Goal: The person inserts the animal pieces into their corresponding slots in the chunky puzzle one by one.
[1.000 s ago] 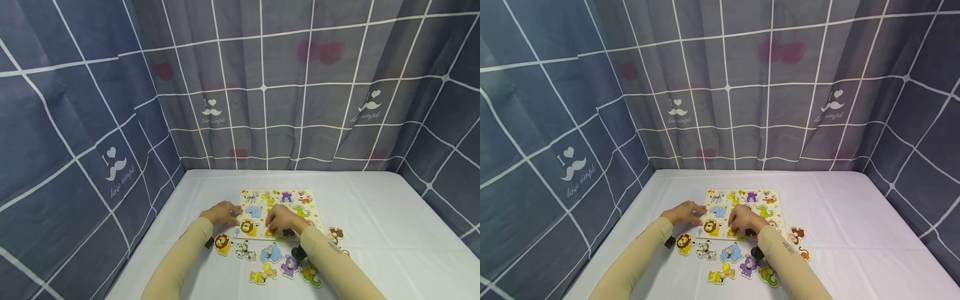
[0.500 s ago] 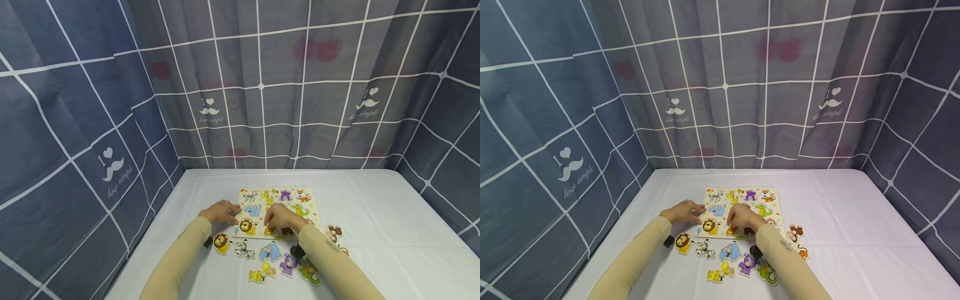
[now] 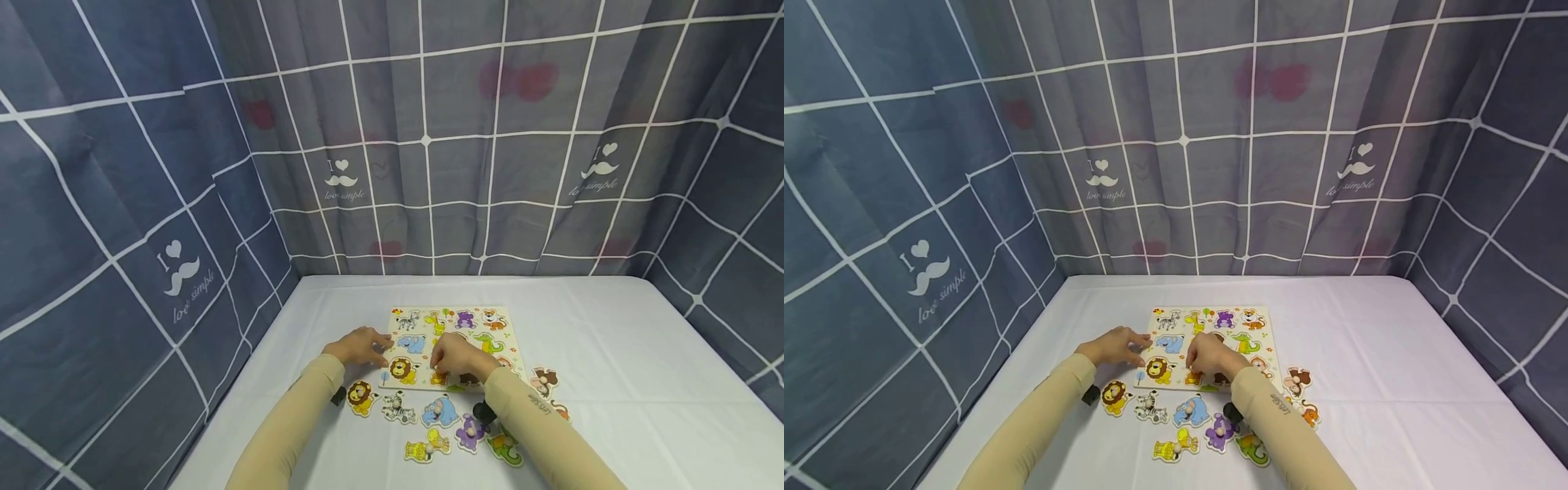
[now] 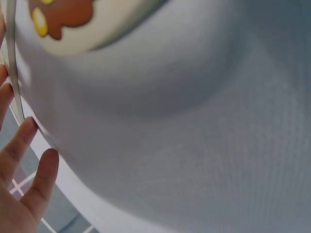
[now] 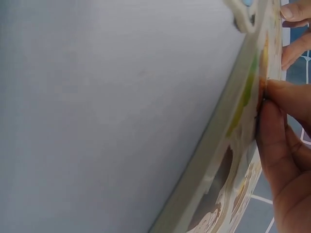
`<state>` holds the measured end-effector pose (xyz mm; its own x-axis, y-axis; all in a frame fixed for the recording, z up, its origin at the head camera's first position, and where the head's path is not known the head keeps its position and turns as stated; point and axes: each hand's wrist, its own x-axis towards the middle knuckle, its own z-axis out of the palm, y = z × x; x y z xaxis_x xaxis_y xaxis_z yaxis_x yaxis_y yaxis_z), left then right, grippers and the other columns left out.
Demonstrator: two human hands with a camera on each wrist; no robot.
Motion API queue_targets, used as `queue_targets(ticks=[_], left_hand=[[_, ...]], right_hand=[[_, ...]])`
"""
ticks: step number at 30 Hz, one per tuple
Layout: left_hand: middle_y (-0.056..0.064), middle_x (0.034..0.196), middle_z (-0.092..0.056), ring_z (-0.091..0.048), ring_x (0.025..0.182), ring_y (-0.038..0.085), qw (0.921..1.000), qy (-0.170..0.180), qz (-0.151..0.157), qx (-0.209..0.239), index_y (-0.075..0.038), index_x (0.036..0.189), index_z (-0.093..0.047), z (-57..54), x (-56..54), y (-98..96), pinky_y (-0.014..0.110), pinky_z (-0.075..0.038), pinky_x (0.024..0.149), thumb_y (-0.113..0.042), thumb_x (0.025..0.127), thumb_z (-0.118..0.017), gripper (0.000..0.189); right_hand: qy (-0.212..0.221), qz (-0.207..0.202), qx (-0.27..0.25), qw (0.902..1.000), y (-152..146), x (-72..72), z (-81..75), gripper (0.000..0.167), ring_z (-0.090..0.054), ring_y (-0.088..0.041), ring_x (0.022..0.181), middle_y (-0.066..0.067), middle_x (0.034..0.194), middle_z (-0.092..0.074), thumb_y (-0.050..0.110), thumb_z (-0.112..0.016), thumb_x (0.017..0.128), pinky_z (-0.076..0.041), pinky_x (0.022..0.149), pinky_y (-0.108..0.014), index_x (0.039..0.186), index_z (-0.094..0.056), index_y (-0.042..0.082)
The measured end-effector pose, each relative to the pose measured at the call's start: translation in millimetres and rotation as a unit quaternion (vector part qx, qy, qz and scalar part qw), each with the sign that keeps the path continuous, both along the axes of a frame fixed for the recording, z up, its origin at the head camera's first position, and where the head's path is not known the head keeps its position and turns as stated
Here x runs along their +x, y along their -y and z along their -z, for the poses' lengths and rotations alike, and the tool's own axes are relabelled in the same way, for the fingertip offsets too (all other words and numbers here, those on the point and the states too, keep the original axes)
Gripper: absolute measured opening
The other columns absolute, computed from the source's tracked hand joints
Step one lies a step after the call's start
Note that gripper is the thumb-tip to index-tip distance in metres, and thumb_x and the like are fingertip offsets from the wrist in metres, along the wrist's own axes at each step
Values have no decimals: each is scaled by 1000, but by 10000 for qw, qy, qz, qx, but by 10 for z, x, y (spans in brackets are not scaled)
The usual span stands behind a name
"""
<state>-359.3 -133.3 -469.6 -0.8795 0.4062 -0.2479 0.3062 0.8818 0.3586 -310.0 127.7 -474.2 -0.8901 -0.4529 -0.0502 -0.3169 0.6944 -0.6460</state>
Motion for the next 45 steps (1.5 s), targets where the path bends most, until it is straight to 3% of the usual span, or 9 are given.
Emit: queue_targets(ticks=[6, 11, 18, 28, 37, 45], left_hand=[[-12, 150, -52, -47, 138, 26, 10000, 2, 34, 57, -26, 131, -67, -21, 0, -6, 47, -37, 118, -36, 80, -83, 55], [-10, 150, -53, -49, 136, 26, 9999, -7, 122, 107, -24, 130, -67, 14, 13, 9, 47, -39, 117, -36, 79, -83, 55], [-12, 150, -51, -49, 136, 27, 9999, -150, 71, -6, -26, 132, -66, -6, 3, 22, 49, -38, 118, -38, 80, -82, 56], [-10, 151, -51, -47, 137, 28, 9999, -42, 6, 140, -27, 132, -66, 3, 23, 40, 50, -38, 118, -39, 79, -83, 57], [-13, 151, -50, -45, 142, 29, 9997, -104, -26, 240, -26, 133, -65, 5, 15, 60, 51, -35, 120, -37, 79, -83, 58], [-11, 151, -51, -45, 141, 29, 9998, -69, -1, 174, -25, 131, -67, 16, 16, 41, 51, -35, 119, -37, 80, -83, 56]], right_hand=[[-44, 314, -30, 9995, -8, 25, 18, 12, -62, -11, 73, -2, 82, -73, -5, -76, 80, -57, 68, -27, 82, -78, 7], [-106, 468, -34, 9988, -13, 65, 42, 9, -60, -11, 71, -1, 80, -71, -2, -80, 77, -53, 64, -24, 79, -78, 6], [-401, 439, 78, 9982, -53, 99, 10, 11, -59, -12, 67, -1, 74, -71, -4, -81, 72, -53, 61, -25, 73, -77, 6], [-383, 301, 22, 9988, -120, 212, 7, 13, -62, -13, 72, -4, 81, -74, -6, -78, 72, -56, 63, -29, 80, -78, 4], [-377, 186, 55, 9991, -153, 257, -60, 14, -63, -12, 68, -5, 79, -74, -7, -78, 72, -56, 63, -27, 81, -78, 3], [-187, 195, 13, 9996, -194, 280, -19, 13, -61, -12, 62, -6, 78, -74, -6, -76, 75, -53, 58, -25, 83, -79, 4]])
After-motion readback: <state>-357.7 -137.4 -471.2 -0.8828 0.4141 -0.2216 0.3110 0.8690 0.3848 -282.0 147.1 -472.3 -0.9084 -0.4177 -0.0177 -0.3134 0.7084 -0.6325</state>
